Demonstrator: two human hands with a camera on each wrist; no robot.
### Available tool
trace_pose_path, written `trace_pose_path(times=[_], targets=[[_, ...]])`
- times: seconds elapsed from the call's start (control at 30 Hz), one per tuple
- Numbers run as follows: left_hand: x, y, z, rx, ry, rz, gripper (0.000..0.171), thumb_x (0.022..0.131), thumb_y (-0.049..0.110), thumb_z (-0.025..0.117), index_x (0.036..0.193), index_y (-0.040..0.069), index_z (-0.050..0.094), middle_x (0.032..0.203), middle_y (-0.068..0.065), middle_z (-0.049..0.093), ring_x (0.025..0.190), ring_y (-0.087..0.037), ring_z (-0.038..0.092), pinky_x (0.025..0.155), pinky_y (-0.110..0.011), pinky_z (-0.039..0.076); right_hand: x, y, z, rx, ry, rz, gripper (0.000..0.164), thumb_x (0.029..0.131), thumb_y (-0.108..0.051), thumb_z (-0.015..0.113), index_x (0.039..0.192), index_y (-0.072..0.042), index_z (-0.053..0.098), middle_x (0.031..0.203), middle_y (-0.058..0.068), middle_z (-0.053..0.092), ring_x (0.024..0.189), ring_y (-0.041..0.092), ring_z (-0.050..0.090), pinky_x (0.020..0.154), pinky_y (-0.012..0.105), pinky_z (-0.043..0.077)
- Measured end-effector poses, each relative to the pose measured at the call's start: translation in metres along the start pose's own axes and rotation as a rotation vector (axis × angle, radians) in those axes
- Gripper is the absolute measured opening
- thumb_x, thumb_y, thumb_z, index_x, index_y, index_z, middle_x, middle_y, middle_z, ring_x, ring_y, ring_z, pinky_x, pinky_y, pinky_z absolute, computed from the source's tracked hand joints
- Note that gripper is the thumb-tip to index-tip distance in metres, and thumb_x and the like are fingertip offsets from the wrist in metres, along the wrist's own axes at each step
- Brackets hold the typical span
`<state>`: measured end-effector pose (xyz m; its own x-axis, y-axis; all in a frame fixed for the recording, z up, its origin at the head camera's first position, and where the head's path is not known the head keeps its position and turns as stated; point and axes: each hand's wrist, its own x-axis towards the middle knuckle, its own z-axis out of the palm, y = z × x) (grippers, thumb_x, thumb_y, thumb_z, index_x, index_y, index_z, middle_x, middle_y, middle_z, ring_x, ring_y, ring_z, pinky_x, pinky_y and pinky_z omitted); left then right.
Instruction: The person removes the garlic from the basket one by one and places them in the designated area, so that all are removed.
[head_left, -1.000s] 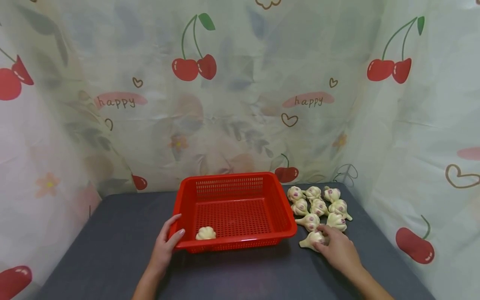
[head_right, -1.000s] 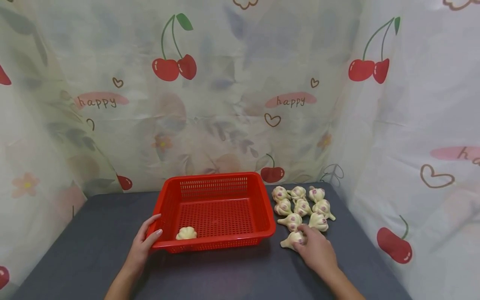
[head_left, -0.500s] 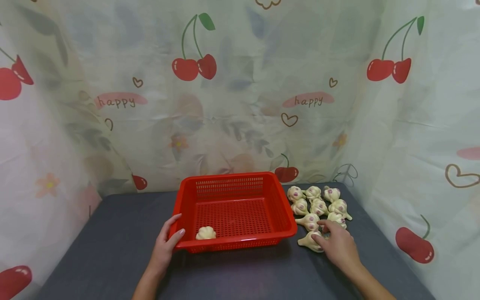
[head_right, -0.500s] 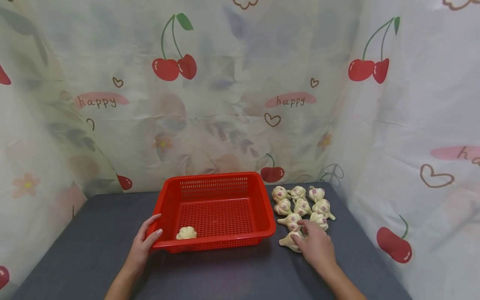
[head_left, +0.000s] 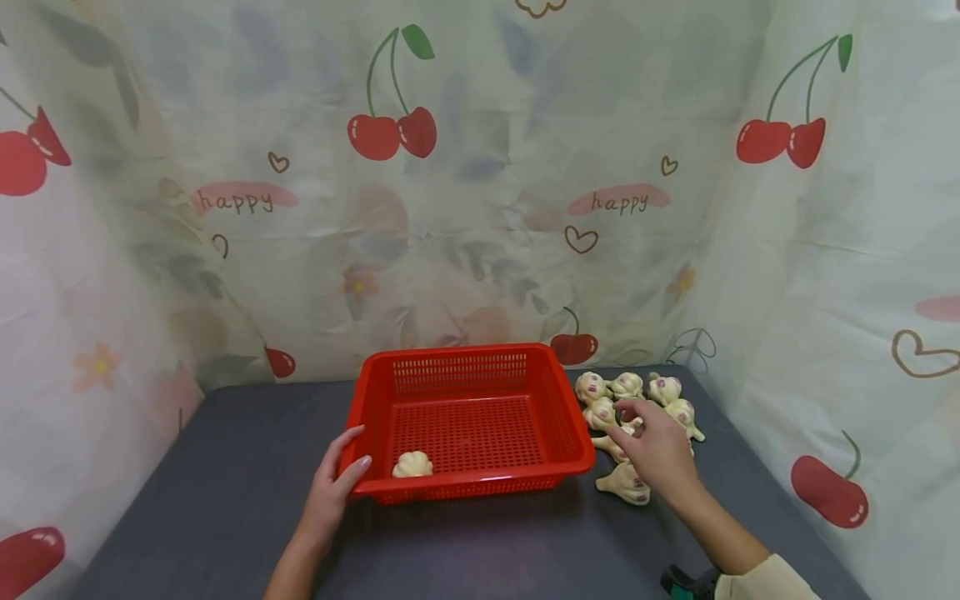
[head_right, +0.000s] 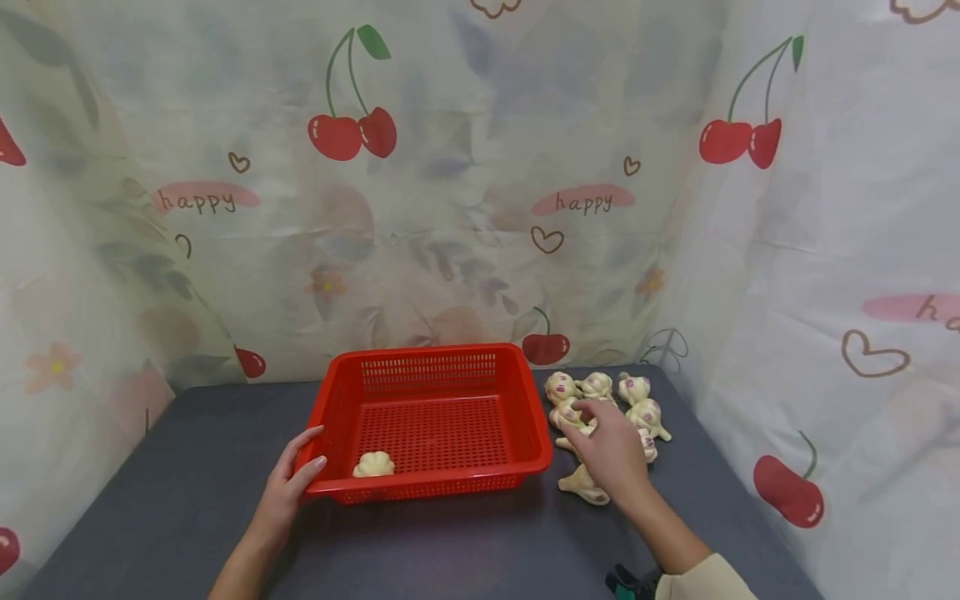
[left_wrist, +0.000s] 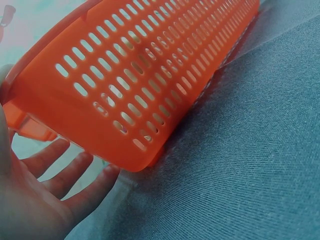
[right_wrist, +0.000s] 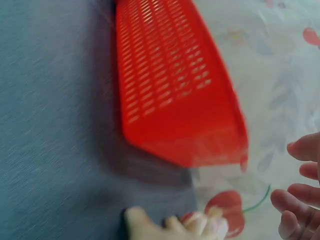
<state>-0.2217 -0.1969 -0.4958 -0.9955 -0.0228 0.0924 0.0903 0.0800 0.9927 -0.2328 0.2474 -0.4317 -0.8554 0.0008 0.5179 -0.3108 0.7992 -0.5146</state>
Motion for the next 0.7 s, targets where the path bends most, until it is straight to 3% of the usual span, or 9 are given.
trace_pose_path(times=[0.27, 0.4, 0.7], targets=[[0.001, -0.001, 0.000, 0.001, -0.004, -0.003, 0.051, 0.100, 0.021, 0.054, 0.148, 0.020, 0.035, 0.149, -0.013, 0.032, 0.122, -0.030, 0.042, 0.092, -0.033, 0.046, 0.031, -0.031, 0.008, 0.179, -0.107, -0.034, 0.030, 0.086, -0.016, 0.075, 0.113, -0.008, 0.067, 0.096, 0.010, 0.065, 0.068, 0.018, 0.058, 0.058, 0.031, 0.051], [0.000, 0.000, 0.000, 0.003, -0.003, -0.002, 0.051, 0.100, 0.021, 0.054, 0.148, 0.020, 0.035, 0.149, -0.013, 0.033, 0.122, -0.030, 0.043, 0.092, -0.032, 0.046, 0.046, -0.048, 0.014, 0.291, -0.222, -0.072, 0.035, 0.087, -0.017, 0.075, 0.119, -0.009, 0.064, 0.107, 0.011, 0.064, 0.080, 0.021, 0.064, 0.065, 0.034, 0.054], [0.000, -0.001, 0.000, -0.004, -0.002, -0.001, 0.051, 0.100, 0.021, 0.054, 0.148, 0.020, 0.035, 0.149, -0.013, 0.033, 0.123, -0.032, 0.044, 0.092, -0.033, 0.047, 0.078, -0.080, 0.033, 0.390, -0.476, -0.115, 0.043, 0.088, -0.025, 0.074, 0.127, -0.015, 0.061, 0.119, 0.006, 0.062, 0.094, 0.021, 0.063, 0.072, 0.037, 0.054]])
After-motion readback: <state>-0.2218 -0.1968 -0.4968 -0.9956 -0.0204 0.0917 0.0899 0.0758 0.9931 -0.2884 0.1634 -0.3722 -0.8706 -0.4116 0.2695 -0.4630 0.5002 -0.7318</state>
